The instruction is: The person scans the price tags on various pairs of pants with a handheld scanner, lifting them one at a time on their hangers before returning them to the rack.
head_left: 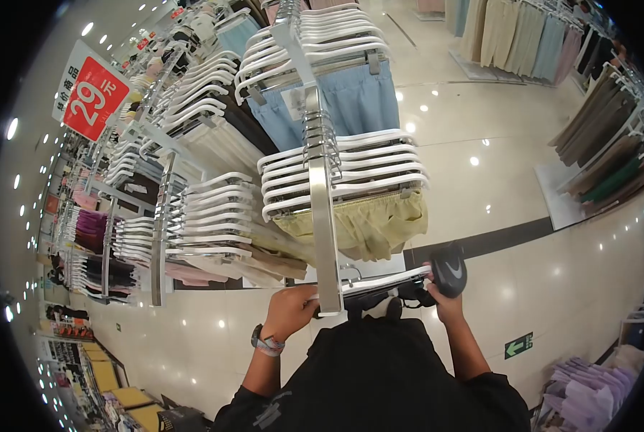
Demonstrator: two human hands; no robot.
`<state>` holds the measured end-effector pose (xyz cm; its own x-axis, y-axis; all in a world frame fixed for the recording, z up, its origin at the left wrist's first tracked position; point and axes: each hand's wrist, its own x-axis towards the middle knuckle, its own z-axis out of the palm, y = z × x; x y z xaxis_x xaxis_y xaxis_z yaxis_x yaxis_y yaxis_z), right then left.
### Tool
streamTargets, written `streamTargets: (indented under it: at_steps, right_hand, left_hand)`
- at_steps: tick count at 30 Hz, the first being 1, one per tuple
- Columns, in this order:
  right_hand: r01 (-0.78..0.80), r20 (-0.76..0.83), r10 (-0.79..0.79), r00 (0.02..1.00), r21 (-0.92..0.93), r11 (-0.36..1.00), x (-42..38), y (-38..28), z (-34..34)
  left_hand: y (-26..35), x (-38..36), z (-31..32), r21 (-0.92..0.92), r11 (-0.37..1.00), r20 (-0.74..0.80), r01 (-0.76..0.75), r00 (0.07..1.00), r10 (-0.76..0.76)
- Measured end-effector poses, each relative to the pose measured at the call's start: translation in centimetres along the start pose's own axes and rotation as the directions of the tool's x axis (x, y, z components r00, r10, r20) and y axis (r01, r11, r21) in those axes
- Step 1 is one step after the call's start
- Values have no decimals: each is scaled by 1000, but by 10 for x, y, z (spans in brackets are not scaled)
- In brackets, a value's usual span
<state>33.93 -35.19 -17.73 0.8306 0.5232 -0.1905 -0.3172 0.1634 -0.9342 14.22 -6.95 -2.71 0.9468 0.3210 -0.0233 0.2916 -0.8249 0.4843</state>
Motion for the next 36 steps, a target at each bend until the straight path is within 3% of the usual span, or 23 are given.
streamTargets:
  at_steps: [3,5,7,10,12,14,20,22,24,25,30,31,32,34,36]
  right_hand:
    - [1,-47,-8,999,-148,989,-6,13,14]
    - [27,-21,-33,999,-252,967,-14,16,23]
    - [71,21,-68,997,-323,944,-28,-9,48]
    - [87,53,-75,996,-284,955,-39,-16,72]
    - [100,46,-90,995,-285,953,-41,-13,88]
    - [108,42,-100,994,-287,952,-46,-9,104]
    - [37,-105,-75,992,-326,945,-64,28,139]
    - [87,-65,-110,992,-295,951,-72,37,151]
    - [188,129,-162,978,-228,955,-81,42,165]
    - [135,171,-93,981,-256,957,-86,45,175]
    - [167,470,-119,875,-61,984,-89,35,248]
    - [-31,379,-21,925,132,991,-92,44,264]
    - [-23,370,-29,929,136,990,-94,47,275]
    - [80,383,-262,886,430,899,-93,28,297]
    - [102,413,-301,860,439,893,-96,21,300]
  left_hand:
    - [-6,-6,7,-23,999,31,31,999,-31]
    - [-21,-11,25,-12,999,-14,-34,999,34]
    - [-26,-13,29,4,1000,16,-7,1000,7]
    - [-32,-22,20,31,999,-15,14,1000,-14]
    - [-50,-33,15,-63,995,-147,-73,987,63]
    - [-63,-44,4,-42,996,-171,-84,982,76]
    - [-106,-73,-37,-143,984,-349,105,925,-149]
    - [-114,-81,-58,-201,976,-367,82,917,-153]
    - [-117,-88,-79,-239,962,-340,128,918,-206]
    - [-119,-91,-87,-286,954,-331,95,924,-191]
    - [-121,-105,-116,-455,882,-211,120,948,-238]
    - [-122,-107,-119,-505,857,-203,102,951,-232]
    - [-124,-109,-121,-555,828,-195,82,955,-226]
    - [-133,-111,-123,-587,807,-190,67,958,-217]
    - [-137,-115,-126,-622,781,-185,59,958,-220]
